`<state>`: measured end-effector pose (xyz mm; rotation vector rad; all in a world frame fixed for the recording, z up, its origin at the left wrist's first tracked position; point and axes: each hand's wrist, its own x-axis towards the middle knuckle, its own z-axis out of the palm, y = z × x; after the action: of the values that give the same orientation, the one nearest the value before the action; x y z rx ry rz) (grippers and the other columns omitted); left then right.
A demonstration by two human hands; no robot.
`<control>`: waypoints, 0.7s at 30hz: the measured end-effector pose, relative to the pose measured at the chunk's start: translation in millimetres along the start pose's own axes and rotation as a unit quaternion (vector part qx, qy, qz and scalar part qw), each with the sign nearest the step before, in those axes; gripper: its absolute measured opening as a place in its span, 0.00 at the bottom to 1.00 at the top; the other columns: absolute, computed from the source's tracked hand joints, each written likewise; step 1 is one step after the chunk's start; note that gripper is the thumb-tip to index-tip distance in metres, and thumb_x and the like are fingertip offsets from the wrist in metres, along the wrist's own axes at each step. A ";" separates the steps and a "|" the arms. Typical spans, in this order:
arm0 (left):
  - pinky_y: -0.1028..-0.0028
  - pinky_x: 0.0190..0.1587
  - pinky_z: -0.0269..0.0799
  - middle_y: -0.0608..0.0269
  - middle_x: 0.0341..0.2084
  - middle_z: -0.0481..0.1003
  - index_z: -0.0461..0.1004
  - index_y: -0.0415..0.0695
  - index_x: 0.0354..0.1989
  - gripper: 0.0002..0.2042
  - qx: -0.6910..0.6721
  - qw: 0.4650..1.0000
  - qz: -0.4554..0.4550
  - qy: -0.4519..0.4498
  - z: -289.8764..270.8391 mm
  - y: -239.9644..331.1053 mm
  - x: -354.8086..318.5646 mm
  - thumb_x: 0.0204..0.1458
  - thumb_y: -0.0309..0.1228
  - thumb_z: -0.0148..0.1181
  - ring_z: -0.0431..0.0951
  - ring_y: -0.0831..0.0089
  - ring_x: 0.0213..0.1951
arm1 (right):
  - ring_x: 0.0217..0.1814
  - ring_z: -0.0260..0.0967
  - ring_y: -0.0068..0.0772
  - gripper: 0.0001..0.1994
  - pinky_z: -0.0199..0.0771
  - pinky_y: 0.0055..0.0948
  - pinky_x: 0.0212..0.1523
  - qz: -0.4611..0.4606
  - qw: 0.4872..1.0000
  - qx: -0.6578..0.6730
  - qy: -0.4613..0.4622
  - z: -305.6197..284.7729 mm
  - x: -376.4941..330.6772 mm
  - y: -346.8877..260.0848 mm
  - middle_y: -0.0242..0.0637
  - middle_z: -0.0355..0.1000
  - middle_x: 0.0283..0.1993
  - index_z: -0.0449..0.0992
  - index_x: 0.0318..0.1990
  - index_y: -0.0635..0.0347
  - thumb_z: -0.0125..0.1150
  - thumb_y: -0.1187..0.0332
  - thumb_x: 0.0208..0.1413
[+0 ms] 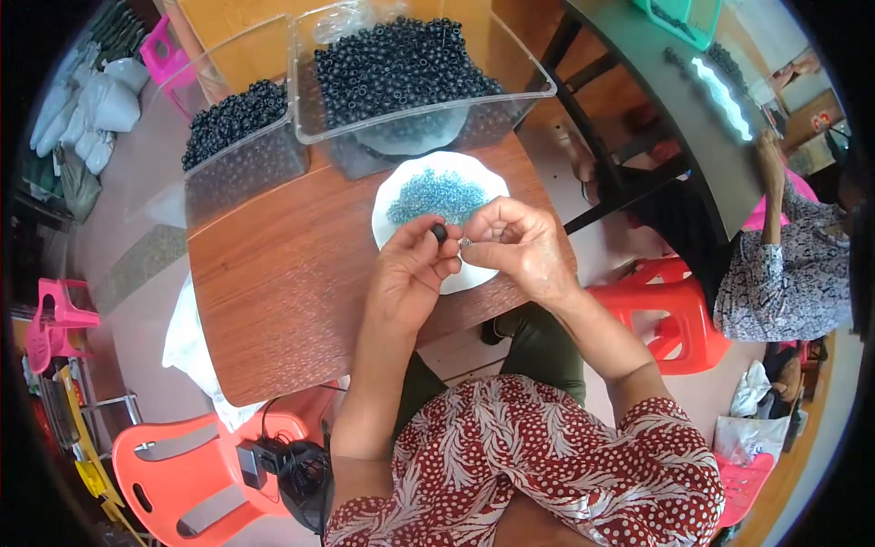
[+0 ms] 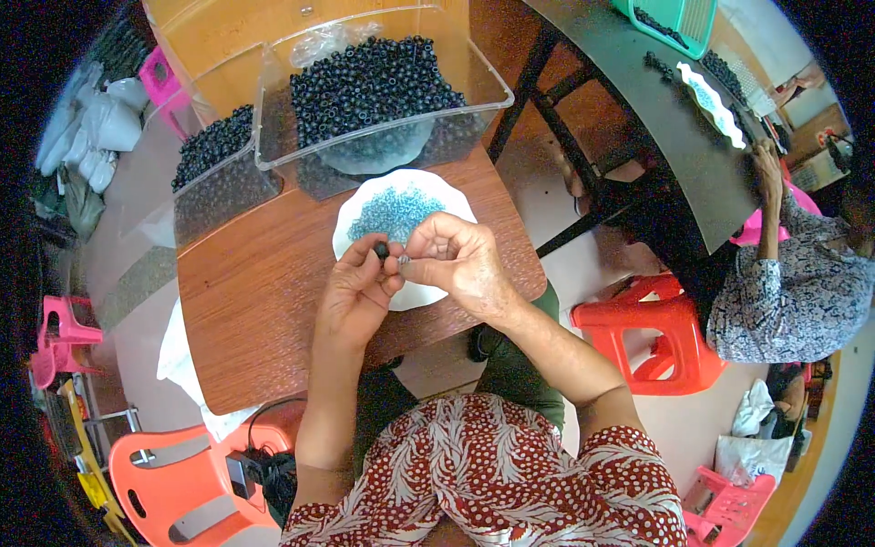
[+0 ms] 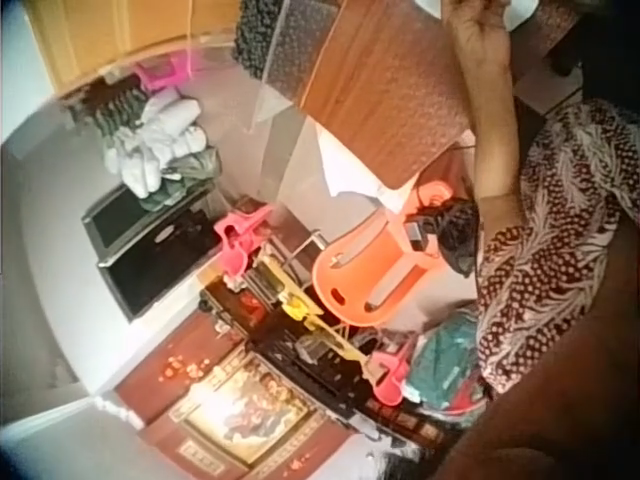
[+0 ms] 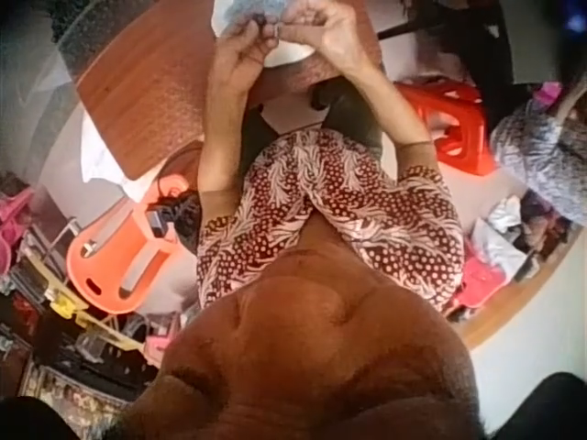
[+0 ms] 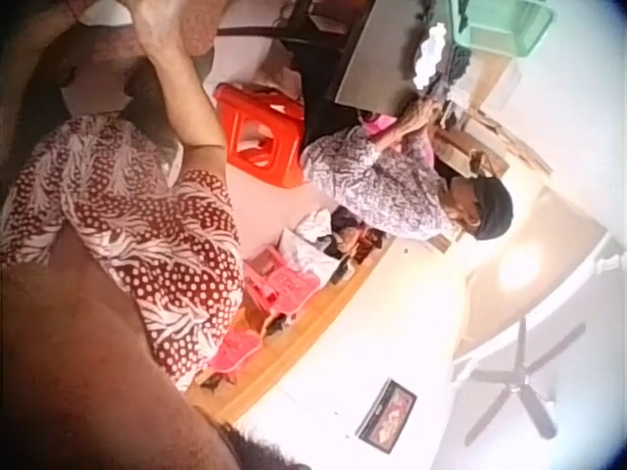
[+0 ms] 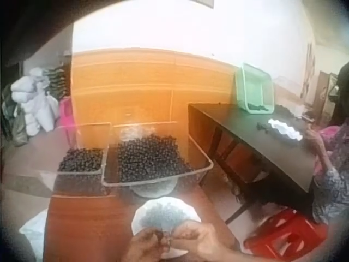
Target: Picking small black items individually from a large bin and placing them on a white plate.
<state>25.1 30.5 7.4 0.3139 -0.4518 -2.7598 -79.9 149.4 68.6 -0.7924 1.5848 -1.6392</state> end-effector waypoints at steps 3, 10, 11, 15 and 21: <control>0.72 0.34 0.73 0.51 0.35 0.72 0.68 0.36 0.42 0.10 -0.004 1.000 -0.009 0.003 3.5 -0.2 0.4 0.50 0.22 0.51 0.75 0.68 0.32 | 0.31 0.67 0.16 0.08 0.67 0.15 0.33 -0.018 1.000 0.021 0.010 1.7 -0.1 -0.2 0.31 0.71 0.31 0.71 0.32 0.64 0.60 0.82 0.42; 0.73 0.36 0.72 0.53 0.34 0.72 0.70 0.34 0.40 0.09 0.032 0.999 0.036 0.016 4.5 -3.9 -5.3 0.50 0.20 0.51 0.74 0.69 0.33 | 0.33 0.68 0.19 0.08 0.67 0.16 0.33 -0.024 0.997 0.076 -0.007 5.8 -0.7 1.0 0.35 0.72 0.32 0.72 0.33 0.65 0.61 0.80 0.43; 0.73 0.36 0.71 0.54 0.33 0.72 0.70 0.34 0.40 0.09 0.044 0.998 0.049 0.015 5.6 -3.8 -6.7 0.49 0.20 0.52 0.73 0.70 0.32 | 0.33 0.69 0.20 0.07 0.67 0.17 0.33 -0.014 0.997 0.072 -0.009 6.2 -0.9 1.4 0.36 0.72 0.32 0.73 0.33 0.66 0.61 0.80 0.44; 0.74 0.35 0.70 0.57 0.31 0.72 0.70 0.34 0.40 0.10 0.080 0.993 0.091 0.012 5.3 -6.7 -8.1 0.48 0.18 0.52 0.72 0.71 0.32 | 0.34 0.68 0.22 0.07 0.67 0.19 0.35 -0.032 0.999 0.032 -0.023 7.1 -1.0 2.3 0.36 0.72 0.32 0.75 0.33 0.67 0.59 0.80 0.45; 0.76 0.34 0.69 0.59 0.30 0.71 0.70 0.34 0.39 0.09 0.103 0.988 0.118 0.009 10.0 -6.4 -9.3 0.48 0.19 0.52 0.71 0.73 0.30 | 0.36 0.66 0.23 0.07 0.65 0.20 0.36 -0.084 0.996 -0.039 -0.006 9.6 -3.6 -1.8 0.36 0.71 0.33 0.76 0.34 0.67 0.59 0.80 0.45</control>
<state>29.2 42.2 16.0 0.3119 -0.7238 -2.4833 -70.0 147.0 71.2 -0.9977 1.6193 -1.6935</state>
